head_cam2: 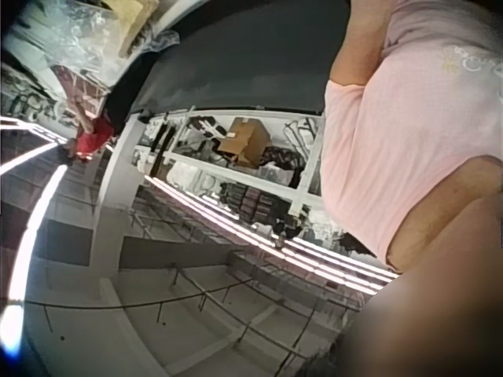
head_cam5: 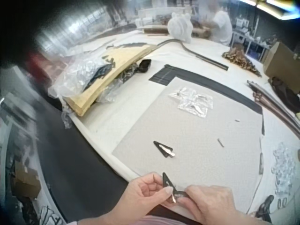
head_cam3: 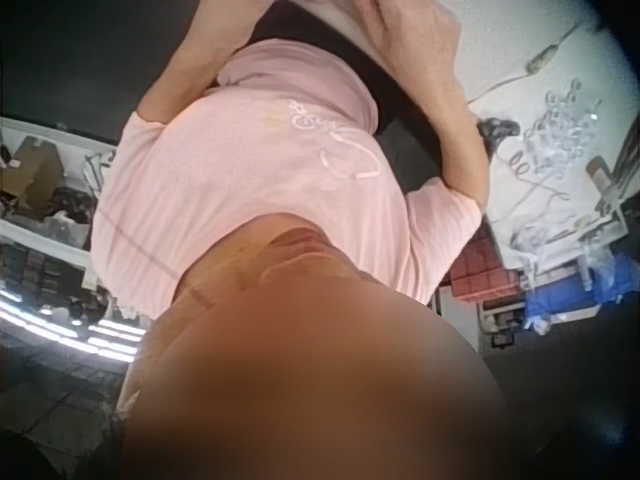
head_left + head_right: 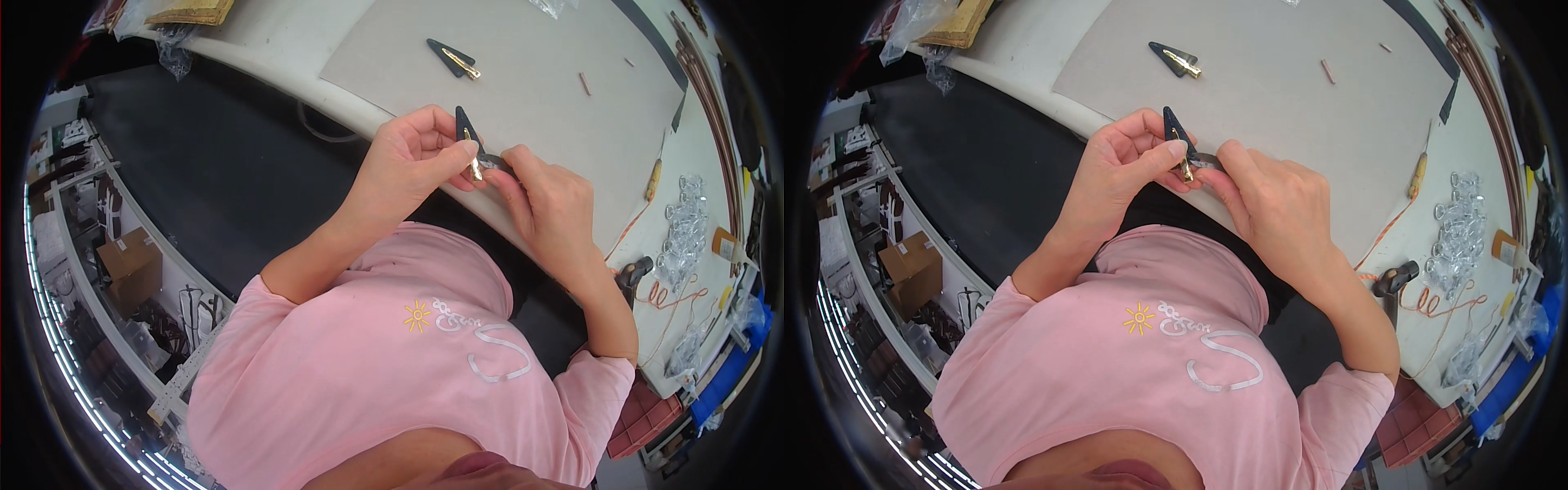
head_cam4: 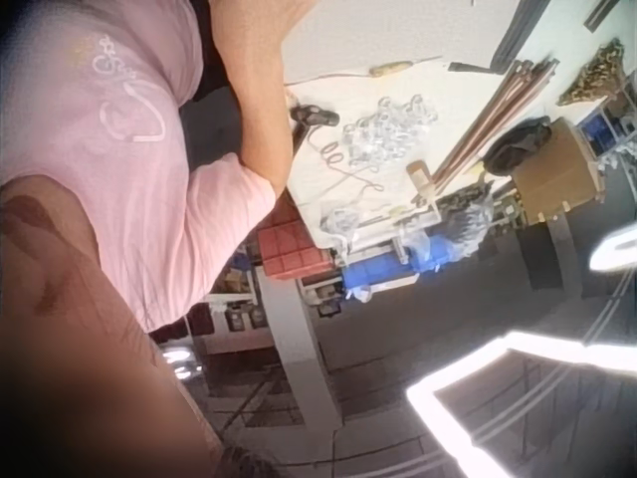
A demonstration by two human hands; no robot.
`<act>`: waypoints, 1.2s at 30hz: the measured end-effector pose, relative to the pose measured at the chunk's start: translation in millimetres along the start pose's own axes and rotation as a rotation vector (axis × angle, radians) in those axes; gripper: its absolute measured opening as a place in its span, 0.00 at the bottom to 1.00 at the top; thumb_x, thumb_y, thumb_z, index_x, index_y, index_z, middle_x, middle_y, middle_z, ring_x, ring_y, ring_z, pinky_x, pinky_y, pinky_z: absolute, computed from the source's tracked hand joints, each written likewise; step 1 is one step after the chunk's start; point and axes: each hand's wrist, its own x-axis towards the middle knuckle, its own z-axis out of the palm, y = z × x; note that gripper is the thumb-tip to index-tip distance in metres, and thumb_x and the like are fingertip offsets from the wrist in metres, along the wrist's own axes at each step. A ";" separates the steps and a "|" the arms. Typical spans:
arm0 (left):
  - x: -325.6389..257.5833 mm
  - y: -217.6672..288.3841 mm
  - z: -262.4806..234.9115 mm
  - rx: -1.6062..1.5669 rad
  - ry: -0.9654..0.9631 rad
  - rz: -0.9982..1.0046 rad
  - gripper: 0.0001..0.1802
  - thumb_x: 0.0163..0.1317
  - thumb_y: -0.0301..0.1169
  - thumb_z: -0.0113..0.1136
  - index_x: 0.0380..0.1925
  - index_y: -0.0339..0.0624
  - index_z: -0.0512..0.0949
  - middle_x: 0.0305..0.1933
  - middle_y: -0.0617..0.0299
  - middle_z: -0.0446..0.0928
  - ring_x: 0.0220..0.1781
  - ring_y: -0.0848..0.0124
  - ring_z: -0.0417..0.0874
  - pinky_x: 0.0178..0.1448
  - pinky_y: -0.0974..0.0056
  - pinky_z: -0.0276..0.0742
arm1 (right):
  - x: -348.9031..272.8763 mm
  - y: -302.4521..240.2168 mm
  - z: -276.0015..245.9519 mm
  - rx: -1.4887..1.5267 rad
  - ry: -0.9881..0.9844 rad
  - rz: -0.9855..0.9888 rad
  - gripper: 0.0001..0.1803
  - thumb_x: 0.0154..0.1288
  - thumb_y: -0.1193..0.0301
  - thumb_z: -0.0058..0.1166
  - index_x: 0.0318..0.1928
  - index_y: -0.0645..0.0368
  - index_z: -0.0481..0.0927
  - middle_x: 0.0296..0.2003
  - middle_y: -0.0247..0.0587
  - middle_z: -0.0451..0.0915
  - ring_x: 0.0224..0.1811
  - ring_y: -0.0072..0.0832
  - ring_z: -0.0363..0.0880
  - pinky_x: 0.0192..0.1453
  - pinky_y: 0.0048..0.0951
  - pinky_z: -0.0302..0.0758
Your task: Attaching metal hardware and clips to small triangular leather pieces for assembly.
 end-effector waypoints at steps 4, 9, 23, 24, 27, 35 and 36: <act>-2.6 -0.8 0.6 -0.013 0.001 -0.007 0.03 0.70 0.24 0.58 0.38 0.35 0.77 0.36 0.58 0.83 0.36 0.73 0.86 0.44 0.69 0.86 | 2.8 -2.5 -8.5 0.062 -0.099 0.023 0.13 0.70 0.61 0.58 0.34 0.54 0.72 0.21 0.34 0.76 0.20 0.36 0.75 0.22 0.36 0.66; -2.5 -1.3 1.0 -0.020 0.011 -0.025 0.03 0.69 0.24 0.59 0.38 0.35 0.77 0.36 0.58 0.83 0.36 0.73 0.86 0.44 0.69 0.86 | 3.6 1.2 -8.7 0.158 -0.173 0.051 0.12 0.71 0.63 0.57 0.33 0.53 0.72 0.20 0.35 0.75 0.19 0.36 0.76 0.22 0.37 0.65; 0.3 -0.3 1.0 0.037 -0.021 -0.042 0.05 0.70 0.26 0.59 0.40 0.34 0.77 0.37 0.56 0.84 0.36 0.71 0.87 0.43 0.68 0.87 | -3.4 14.9 2.8 0.162 -0.005 -0.003 0.13 0.71 0.66 0.60 0.30 0.56 0.73 0.14 0.38 0.70 0.14 0.34 0.71 0.19 0.35 0.63; -0.5 -0.4 0.1 0.034 -0.018 -0.046 0.05 0.70 0.26 0.59 0.40 0.34 0.77 0.37 0.55 0.84 0.36 0.71 0.87 0.43 0.68 0.87 | -2.5 12.3 -0.9 0.165 -0.007 -0.005 0.13 0.71 0.66 0.60 0.30 0.56 0.73 0.14 0.38 0.70 0.14 0.34 0.71 0.19 0.35 0.63; 0.2 0.4 1.4 0.023 -0.011 -0.039 0.06 0.71 0.26 0.59 0.40 0.34 0.77 0.37 0.55 0.84 0.36 0.70 0.87 0.43 0.68 0.87 | 0.1 6.3 -13.9 0.339 0.043 0.217 0.12 0.71 0.66 0.60 0.32 0.57 0.74 0.15 0.39 0.71 0.15 0.36 0.72 0.20 0.36 0.64; 1.5 -1.4 -0.1 0.033 -0.027 -0.039 0.06 0.71 0.26 0.59 0.40 0.34 0.77 0.37 0.55 0.84 0.36 0.71 0.87 0.43 0.68 0.86 | -6.2 13.0 -3.6 0.095 -0.075 0.069 0.12 0.69 0.63 0.61 0.33 0.55 0.75 0.16 0.38 0.75 0.16 0.36 0.74 0.22 0.35 0.65; 1.2 -1.9 -0.8 0.033 -0.033 -0.036 0.05 0.71 0.26 0.59 0.41 0.34 0.77 0.37 0.56 0.84 0.37 0.72 0.87 0.43 0.68 0.86 | -5.6 11.7 -3.3 0.098 -0.077 0.070 0.12 0.69 0.63 0.61 0.33 0.55 0.75 0.16 0.38 0.75 0.16 0.36 0.74 0.22 0.35 0.65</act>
